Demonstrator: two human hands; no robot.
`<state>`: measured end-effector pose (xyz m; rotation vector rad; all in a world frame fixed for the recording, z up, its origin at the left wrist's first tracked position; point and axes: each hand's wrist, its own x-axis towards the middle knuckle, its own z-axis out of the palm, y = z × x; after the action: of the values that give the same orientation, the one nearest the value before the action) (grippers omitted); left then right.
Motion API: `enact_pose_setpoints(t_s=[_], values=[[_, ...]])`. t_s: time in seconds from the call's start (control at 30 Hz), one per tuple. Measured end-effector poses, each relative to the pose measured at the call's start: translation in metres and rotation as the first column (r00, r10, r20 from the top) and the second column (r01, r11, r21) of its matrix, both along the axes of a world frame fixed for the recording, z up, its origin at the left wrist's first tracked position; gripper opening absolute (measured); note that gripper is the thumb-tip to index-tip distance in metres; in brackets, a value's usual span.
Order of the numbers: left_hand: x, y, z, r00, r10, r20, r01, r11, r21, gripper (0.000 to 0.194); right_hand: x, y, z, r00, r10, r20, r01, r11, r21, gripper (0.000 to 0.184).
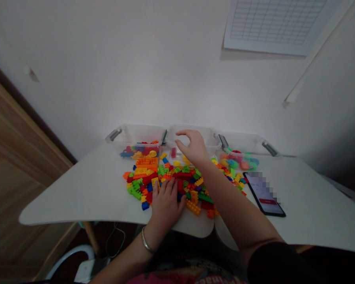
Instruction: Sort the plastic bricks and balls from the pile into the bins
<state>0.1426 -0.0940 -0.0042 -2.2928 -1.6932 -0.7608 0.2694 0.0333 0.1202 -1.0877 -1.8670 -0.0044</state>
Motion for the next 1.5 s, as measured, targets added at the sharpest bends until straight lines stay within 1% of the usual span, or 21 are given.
enact_pose_setpoints(t_s=[0.1,0.2,0.3,0.43,0.53,0.63,0.77,0.9,0.97,1.1,1.17,1.3,1.5], values=[[0.0,0.0,0.0,1.0,0.001,0.002,-0.001,1.0,0.013,0.048,0.029,-0.029,-0.018,0.999,0.004,-0.038,-0.002,0.999,0.048,0.019],[0.001,0.0,0.0,1.0,0.002,0.001,-0.002,1.0,0.02,0.046,0.055,-0.053,-0.036,1.0,0.023,-0.012,-0.023,0.999,0.04,0.015],[0.0,0.0,0.001,1.0,-0.002,0.002,0.002,1.0,0.013,0.046,0.074,-0.071,-0.052,0.997,0.047,0.068,-0.045,0.998,-0.038,0.014],[0.0,0.0,0.002,1.0,-0.006,-0.005,0.006,1.0,-0.008,0.047,0.093,-0.087,-0.073,0.972,0.146,0.185,-0.112,0.977,-0.182,0.016],[0.001,-0.001,0.003,1.0,-0.003,-0.003,0.003,1.0,-0.016,0.048,0.1,-0.094,-0.086,0.954,0.169,0.249,-0.101,0.959,-0.265,0.021],[0.001,-0.001,0.003,1.0,-0.004,-0.001,0.004,1.0,-0.007,0.046,0.099,-0.1,-0.094,0.941,0.154,0.3,-0.064,0.955,-0.291,0.026],[0.001,-0.001,0.003,1.0,-0.005,-0.001,0.005,1.0,0.005,0.045,0.091,-0.107,-0.097,0.941,0.068,0.332,0.014,0.972,-0.236,0.027],[0.001,-0.002,0.004,1.0,-0.009,0.004,0.009,1.0,0.012,0.044,0.087,-0.107,-0.096,0.938,-0.044,0.344,0.108,0.98,-0.169,0.022],[0.001,-0.002,0.004,1.0,-0.005,0.005,0.005,1.0,0.004,0.045,0.088,-0.103,-0.095,0.922,-0.097,0.376,0.161,0.977,-0.142,0.021],[0.001,-0.001,0.003,1.0,0.003,-0.007,-0.003,1.0,-0.004,0.046,0.089,-0.095,-0.091,0.859,-0.184,0.478,0.268,0.957,-0.113,0.021],[0.001,-0.001,0.003,1.0,0.001,-0.009,-0.001,1.0,0.002,0.046,0.088,-0.09,-0.089,0.834,-0.184,0.52,0.278,0.954,-0.109,0.02],[0.001,-0.001,0.003,1.0,-0.005,-0.005,0.005,1.0,0.017,0.045,0.087,-0.083,-0.087,0.8,-0.146,0.582,0.247,0.964,-0.096,0.016],[0.001,-0.002,0.005,1.0,-0.004,-0.012,0.004,1.0,0.006,0.045,0.088,-0.079,-0.089,0.79,-0.146,0.595,0.24,0.967,-0.081,0.008]])
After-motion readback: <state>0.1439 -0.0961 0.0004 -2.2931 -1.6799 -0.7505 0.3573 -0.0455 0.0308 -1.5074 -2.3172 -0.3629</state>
